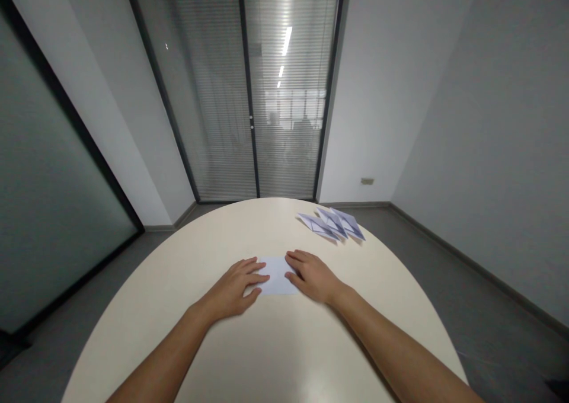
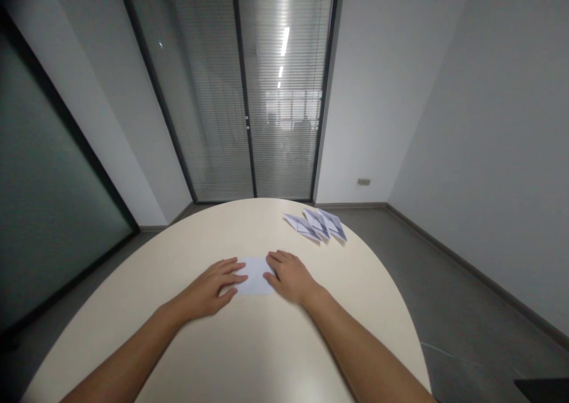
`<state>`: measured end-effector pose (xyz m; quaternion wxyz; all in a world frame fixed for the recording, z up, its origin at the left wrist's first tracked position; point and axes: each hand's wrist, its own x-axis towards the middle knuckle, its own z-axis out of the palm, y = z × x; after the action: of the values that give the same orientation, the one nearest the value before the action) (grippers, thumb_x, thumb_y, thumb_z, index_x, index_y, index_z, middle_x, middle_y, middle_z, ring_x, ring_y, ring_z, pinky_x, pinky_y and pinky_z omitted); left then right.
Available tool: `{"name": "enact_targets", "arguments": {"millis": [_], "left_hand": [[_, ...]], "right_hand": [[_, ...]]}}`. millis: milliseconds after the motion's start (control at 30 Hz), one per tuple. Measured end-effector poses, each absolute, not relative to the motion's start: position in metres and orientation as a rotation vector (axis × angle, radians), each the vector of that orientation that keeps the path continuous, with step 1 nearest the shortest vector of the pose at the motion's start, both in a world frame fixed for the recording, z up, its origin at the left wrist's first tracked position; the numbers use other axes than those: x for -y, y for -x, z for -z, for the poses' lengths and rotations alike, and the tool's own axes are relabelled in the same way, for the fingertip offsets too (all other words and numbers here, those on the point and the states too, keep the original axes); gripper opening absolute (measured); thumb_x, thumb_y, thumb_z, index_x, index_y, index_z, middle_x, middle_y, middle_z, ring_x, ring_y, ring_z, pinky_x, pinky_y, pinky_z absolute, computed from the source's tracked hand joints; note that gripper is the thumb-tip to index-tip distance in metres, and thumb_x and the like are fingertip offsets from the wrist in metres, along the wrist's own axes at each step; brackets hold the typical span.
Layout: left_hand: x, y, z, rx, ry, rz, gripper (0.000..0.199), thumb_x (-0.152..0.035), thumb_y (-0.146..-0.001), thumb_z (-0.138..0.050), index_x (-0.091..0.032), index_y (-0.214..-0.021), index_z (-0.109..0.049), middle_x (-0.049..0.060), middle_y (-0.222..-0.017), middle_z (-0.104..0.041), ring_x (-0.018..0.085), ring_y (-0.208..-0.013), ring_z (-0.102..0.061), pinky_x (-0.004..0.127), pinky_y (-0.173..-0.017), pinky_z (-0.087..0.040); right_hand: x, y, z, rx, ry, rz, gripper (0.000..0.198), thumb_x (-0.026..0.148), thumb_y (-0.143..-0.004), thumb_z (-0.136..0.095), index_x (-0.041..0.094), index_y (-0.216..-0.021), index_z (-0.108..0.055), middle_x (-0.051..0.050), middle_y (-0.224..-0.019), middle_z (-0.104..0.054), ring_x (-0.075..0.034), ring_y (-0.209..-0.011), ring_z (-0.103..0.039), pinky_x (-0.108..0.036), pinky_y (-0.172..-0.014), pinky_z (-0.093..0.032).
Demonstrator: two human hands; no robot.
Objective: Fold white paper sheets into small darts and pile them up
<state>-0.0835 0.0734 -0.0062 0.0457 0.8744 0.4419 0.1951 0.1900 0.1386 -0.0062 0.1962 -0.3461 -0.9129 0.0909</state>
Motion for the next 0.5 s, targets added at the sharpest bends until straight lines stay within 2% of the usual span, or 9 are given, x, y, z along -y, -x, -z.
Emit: {"name": "enact_targets", "arguments": {"millis": [167, 300, 500], "left_hand": [[-0.0696, 0.0818, 0.0124, -1.366, -2.683, -0.605, 0.043, -0.021, -0.090, -0.059, -0.030, -0.132, -0.062, 0.006, -0.147, -0.054, 0.025, -0.137, -0.048, 0.050, -0.115, -0.037], [-0.0682, 0.0777, 0.0127, -1.347, -2.703, -0.624, 0.045, -0.031, -0.089, -0.064, -0.027, -0.134, -0.060, 0.008, -0.147, -0.054, 0.027, -0.139, -0.045, 0.050, -0.116, -0.036], [-0.0671, 0.0754, 0.0089, -1.388, -2.679, -0.614, 0.049, -0.038, -0.090, -0.064, -0.027, -0.137, -0.057, 0.007, -0.148, -0.053, 0.029, -0.139, -0.043, 0.049, -0.114, -0.039]], "right_hand": [[-0.1391, -0.1890, 0.0047, 2.494, 0.970, -0.265, 0.036, 0.029, -0.095, -0.054, 0.016, -0.126, -0.065, -0.014, -0.128, -0.066, -0.028, -0.119, -0.058, -0.044, -0.106, -0.042], [-0.1398, -0.1898, 0.0056, 2.419, 0.997, -0.344, 0.034, 0.021, -0.092, -0.052, 0.017, -0.122, -0.068, -0.012, -0.117, -0.070, -0.025, -0.110, -0.061, -0.040, -0.100, -0.045], [-0.1428, -0.1865, 0.0109, 2.158, 1.021, -0.634, 0.036, 0.016, -0.089, -0.050, 0.019, -0.120, -0.067, -0.010, -0.114, -0.071, -0.021, -0.095, -0.065, -0.035, -0.088, -0.051]]}}
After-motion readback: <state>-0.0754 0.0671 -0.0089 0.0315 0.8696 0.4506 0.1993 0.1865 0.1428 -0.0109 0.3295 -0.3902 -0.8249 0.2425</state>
